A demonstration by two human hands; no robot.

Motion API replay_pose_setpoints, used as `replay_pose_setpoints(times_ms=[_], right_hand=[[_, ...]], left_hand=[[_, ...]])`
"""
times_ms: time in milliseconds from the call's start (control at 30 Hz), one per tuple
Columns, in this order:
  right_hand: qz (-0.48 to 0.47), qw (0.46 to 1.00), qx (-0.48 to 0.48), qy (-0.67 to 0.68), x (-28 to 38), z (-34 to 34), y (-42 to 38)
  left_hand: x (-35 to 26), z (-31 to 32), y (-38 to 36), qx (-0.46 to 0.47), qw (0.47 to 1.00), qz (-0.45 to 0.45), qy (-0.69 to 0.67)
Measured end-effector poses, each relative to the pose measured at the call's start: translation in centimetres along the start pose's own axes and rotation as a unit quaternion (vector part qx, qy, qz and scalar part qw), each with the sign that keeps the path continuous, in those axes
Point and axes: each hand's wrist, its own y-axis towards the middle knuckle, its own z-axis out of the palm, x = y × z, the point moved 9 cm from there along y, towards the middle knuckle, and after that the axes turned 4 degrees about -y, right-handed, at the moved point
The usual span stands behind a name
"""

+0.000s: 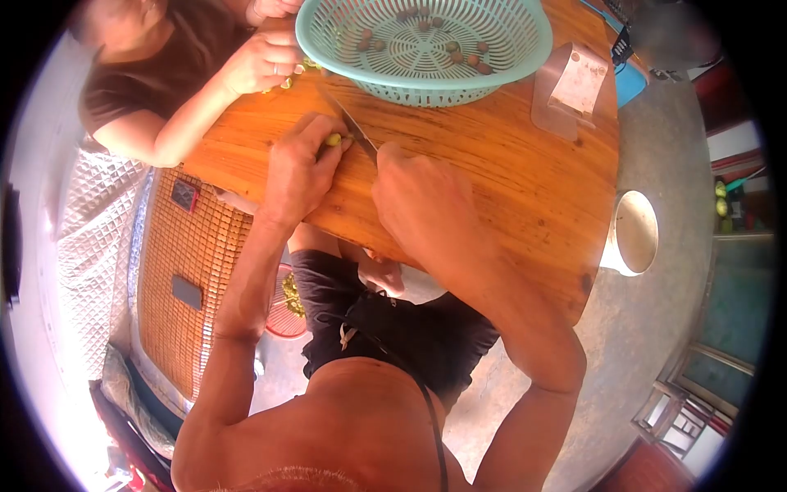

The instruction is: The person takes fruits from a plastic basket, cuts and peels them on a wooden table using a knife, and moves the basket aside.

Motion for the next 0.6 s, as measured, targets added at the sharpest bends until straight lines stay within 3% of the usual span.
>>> replay_pose_setpoints(times_ms=[533, 600], right_hand=[[-0.022, 0.996, -0.076, 0.048, -0.06, 0.10, 0.83], [-0.071, 0.995, -0.073, -0.001, 0.43, 0.07, 0.74]], left_hand=[[0.21, 0.27, -0.17, -0.005, 1.000, 0.010, 0.024], [0.19, 0.22, -0.01, -0.008, 0.999, 0.008, 0.037]])
